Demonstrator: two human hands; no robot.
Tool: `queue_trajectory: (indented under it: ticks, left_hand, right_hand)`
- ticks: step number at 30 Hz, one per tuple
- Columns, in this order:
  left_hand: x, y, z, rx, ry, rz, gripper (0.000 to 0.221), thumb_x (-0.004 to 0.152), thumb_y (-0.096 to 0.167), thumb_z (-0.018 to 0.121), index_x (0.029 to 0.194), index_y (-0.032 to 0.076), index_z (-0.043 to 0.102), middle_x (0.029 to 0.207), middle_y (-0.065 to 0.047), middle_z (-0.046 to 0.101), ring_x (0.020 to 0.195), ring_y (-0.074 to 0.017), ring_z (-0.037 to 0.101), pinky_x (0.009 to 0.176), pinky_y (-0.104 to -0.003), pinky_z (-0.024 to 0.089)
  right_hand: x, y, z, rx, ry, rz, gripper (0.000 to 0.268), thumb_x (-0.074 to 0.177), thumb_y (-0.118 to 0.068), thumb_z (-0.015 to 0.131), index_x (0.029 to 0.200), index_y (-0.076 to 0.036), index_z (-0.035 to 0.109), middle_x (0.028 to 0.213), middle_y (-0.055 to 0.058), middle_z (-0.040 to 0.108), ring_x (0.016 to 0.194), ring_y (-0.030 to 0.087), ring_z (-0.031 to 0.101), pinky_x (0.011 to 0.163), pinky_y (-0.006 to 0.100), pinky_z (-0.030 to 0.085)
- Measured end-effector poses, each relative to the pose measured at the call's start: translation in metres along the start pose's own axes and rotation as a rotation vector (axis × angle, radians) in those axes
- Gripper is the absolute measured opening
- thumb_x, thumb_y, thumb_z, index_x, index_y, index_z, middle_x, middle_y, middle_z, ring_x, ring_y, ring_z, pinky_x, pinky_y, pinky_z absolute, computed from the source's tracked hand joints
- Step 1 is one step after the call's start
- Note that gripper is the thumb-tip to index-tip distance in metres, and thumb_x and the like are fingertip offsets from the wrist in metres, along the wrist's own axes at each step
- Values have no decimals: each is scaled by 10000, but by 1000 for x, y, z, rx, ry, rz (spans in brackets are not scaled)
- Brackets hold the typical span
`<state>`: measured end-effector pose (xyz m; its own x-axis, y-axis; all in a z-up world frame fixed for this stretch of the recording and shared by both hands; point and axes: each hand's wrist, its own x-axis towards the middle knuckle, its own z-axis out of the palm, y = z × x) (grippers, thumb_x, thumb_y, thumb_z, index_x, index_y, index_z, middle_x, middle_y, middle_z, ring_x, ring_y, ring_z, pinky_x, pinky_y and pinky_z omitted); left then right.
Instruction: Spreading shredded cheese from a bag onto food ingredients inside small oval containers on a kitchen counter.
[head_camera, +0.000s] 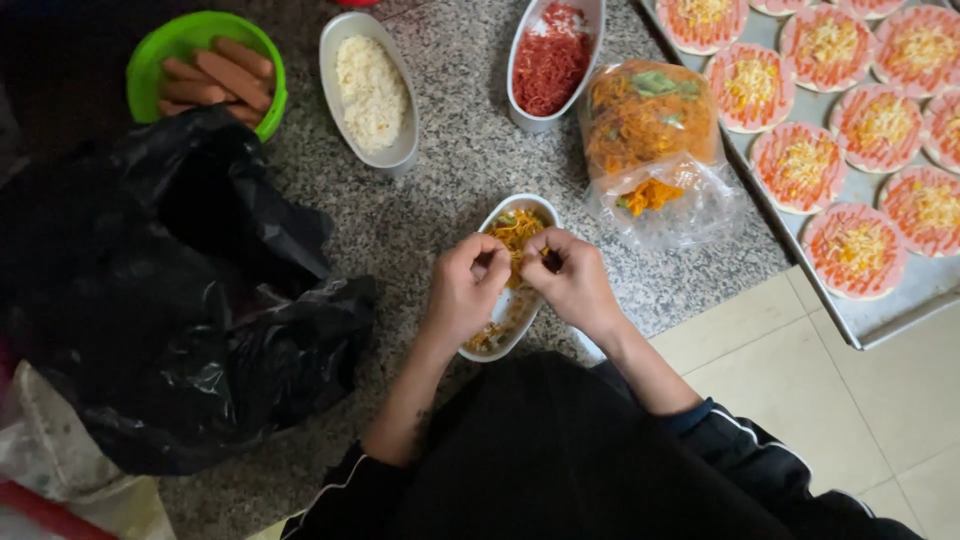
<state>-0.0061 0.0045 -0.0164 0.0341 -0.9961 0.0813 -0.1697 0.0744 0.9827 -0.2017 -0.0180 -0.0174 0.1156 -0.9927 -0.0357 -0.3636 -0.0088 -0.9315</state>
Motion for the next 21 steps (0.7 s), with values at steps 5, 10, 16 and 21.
queue_trajectory:
  ticks: [5,10,16,21]
  left_hand:
    - [-5,-12,-14,-183,79,-132,120,1057,116,694,1067,25,771,706,-115,719,688,-183,724,678,-351,640]
    - [-6,-12,-22,-149,89,-125,178,1096,150,711,1138,-9,778,777,-178,779,728,-232,805,739,-392,675]
    - [-10,-24,-7,348,70,152,123,1013,213,823,931,122,829,776,-99,787,748,-308,812,647,-388,634]
    - [-10,-20,-2,226,19,82,144,855,129,929,936,75,822,776,-119,772,744,-309,815,576,-352,676]
  right_hand:
    - [3,14,4,-47,5,40,41,933,-159,807,932,-125,830,694,86,655,670,179,621,610,339,519]
    - [-1,14,2,-107,18,63,92,970,-194,822,1002,-130,879,743,153,727,687,238,685,653,382,558]
    - [-6,9,-1,-196,7,28,111,1010,-233,809,1027,-171,900,798,174,771,717,339,753,676,440,587]
    - [-9,0,0,-172,15,66,119,995,-269,839,1049,-186,906,754,144,763,710,271,740,691,393,589]
